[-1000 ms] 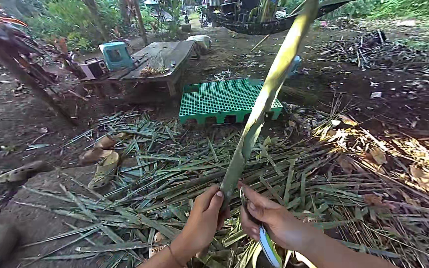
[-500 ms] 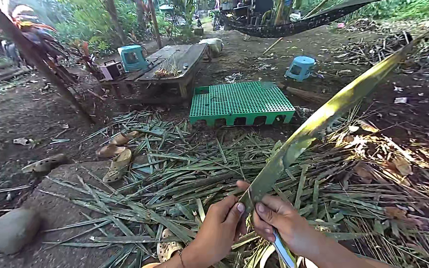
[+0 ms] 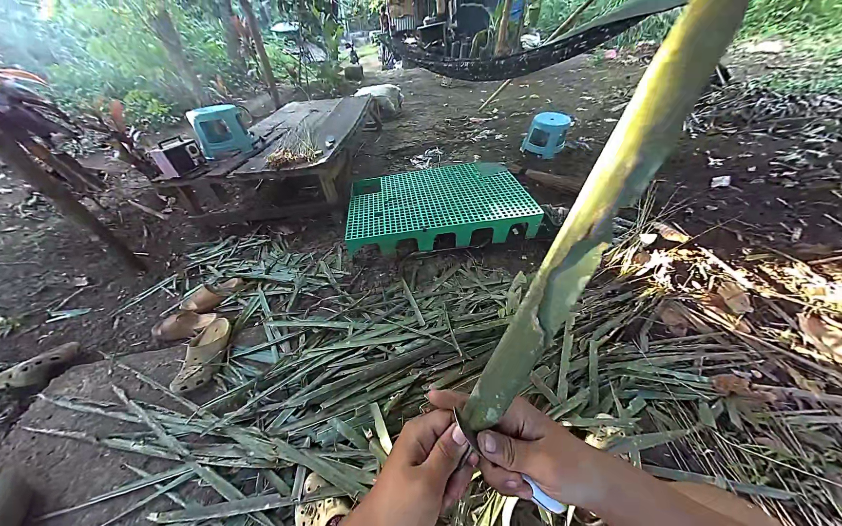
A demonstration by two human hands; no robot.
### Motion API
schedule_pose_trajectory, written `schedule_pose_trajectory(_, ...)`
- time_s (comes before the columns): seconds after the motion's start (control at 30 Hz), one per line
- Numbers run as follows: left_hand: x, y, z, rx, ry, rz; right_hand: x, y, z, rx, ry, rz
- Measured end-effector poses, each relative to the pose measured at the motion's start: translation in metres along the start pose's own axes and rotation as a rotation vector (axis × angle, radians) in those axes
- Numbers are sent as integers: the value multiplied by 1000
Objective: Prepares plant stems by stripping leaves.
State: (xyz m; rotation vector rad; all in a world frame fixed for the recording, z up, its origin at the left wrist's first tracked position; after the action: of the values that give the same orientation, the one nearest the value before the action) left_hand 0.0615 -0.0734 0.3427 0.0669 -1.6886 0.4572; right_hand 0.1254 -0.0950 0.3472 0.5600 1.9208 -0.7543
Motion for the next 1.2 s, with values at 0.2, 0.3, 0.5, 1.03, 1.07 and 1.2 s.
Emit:
schedule_pose_trajectory(0.2,-7,-17,1,-211,4,323,-1,-3,5,-68,9,-7)
schedule_pose_trajectory(0.3,-9,-14,1,-207,16,232,-3,-4,2,-51,33,-17)
schedule_pose_trajectory(0.5,-11,-16,6,-158,55,321,1,-4,6,-79,-27,-81)
schedule_pose_trajectory(1.03,-8,-2,7,8,87,21,-15,23,19,269,37,346)
schedule_pose_trajectory(1.07,-8,-2,8,20,116,-47,-25,30,24,336,70,389)
schedule_pose_trajectory(1.2,-8,0,13,43,199,-202,-56,60,45,520,140,423)
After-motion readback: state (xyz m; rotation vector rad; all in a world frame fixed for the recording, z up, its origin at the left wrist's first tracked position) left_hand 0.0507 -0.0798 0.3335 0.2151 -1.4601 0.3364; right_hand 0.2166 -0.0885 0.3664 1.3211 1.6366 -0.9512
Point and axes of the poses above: each hand's wrist, its own z-axis away from the middle knuckle, its own y-axis out of the back of the hand, x = y × z, the point moved 10 cm from there along -z, towards the middle knuckle, and after that the axes turned 15 degrees about -x, right-handed, at the moved point
